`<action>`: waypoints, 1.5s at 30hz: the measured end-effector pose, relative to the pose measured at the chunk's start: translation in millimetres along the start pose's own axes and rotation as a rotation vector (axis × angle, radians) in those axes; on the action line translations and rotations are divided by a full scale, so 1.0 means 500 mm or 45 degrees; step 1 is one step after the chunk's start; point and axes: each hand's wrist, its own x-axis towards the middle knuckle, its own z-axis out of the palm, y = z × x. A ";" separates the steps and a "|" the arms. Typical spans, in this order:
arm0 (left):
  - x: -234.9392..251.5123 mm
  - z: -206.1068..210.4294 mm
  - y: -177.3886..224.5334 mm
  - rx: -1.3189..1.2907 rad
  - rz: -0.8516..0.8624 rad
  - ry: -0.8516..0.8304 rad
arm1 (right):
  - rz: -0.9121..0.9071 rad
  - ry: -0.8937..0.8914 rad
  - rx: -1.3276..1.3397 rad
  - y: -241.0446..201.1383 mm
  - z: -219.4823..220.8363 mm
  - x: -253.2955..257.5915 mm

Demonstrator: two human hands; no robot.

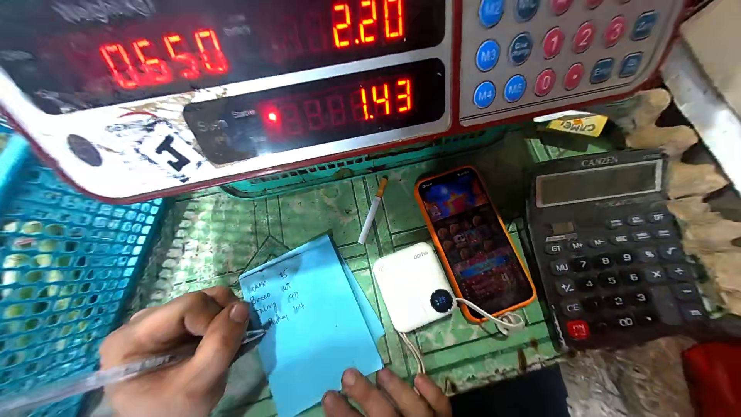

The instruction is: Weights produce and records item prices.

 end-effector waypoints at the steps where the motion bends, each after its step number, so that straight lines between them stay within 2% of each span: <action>1: 0.003 -0.003 -0.003 -0.012 0.018 -0.008 | 0.011 0.008 -0.025 -0.002 0.002 -0.002; 8: 0.013 0.008 0.023 0.040 0.011 0.075 | 0.034 0.159 -0.076 -0.007 0.036 -0.018; 36: 0.022 0.003 0.025 -0.018 -0.067 0.060 | -0.001 0.235 -0.123 -0.004 0.049 -0.017; 45: 0.024 0.005 0.028 -0.054 -0.074 0.104 | -0.047 0.335 -0.143 0.005 0.066 -0.016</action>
